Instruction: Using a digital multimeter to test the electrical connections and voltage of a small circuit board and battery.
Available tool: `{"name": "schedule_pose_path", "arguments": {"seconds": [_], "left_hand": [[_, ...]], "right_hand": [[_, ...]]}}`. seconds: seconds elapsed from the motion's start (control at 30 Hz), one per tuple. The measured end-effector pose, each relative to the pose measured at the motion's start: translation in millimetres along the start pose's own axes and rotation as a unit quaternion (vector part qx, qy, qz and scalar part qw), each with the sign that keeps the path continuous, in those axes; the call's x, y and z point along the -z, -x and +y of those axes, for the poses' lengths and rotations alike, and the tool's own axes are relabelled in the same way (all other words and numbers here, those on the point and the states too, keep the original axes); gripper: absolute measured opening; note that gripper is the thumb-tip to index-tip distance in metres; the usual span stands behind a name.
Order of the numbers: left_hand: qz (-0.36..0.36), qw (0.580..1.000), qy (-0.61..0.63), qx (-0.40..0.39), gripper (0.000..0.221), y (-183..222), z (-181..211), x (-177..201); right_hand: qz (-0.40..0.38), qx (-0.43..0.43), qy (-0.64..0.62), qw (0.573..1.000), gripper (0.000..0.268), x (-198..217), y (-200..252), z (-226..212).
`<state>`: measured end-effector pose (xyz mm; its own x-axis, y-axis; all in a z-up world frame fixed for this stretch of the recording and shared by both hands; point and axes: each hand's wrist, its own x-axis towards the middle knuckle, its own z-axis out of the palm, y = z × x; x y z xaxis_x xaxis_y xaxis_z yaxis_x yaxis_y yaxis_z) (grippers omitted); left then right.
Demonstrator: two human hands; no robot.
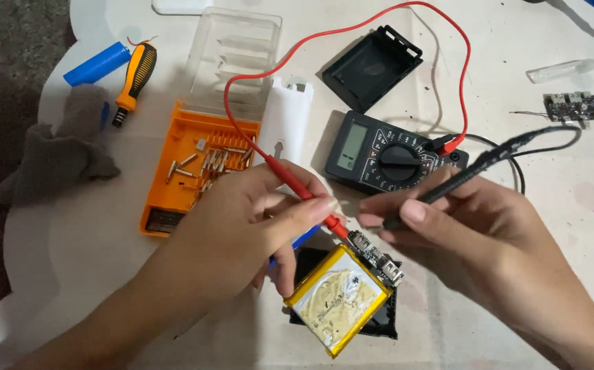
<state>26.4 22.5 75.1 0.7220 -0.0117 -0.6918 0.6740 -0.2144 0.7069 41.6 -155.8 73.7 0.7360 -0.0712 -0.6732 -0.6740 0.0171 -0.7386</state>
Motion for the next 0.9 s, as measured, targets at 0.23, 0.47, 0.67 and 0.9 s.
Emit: {"name": "schedule_pose_path", "arguments": {"seconds": [0.23, 0.47, 0.67, 0.9], "left_hand": [[-0.015, 0.996, -0.055, 0.072, 0.017, 2, 7, -3], [-0.033, 0.998, -0.041, 0.031, 0.018, -9, -12, -3], [-0.047, 0.998, -0.011, -0.032, 0.017, -13, -28, -2], [-0.045, 0.998, -0.033, -0.042, 0.015, -12, -24, -3]], "right_hand": [[0.011, 0.013, -0.039, 0.999, 0.023, 29, -21, 36], [-0.054, 0.061, -0.041, 0.996, 0.018, 47, -37, 52], [0.016, -0.01, 0.014, 1.0, 0.025, 33, -28, 39], [0.037, 0.003, 0.03, 0.999, 0.02, 30, -23, 38]]}}
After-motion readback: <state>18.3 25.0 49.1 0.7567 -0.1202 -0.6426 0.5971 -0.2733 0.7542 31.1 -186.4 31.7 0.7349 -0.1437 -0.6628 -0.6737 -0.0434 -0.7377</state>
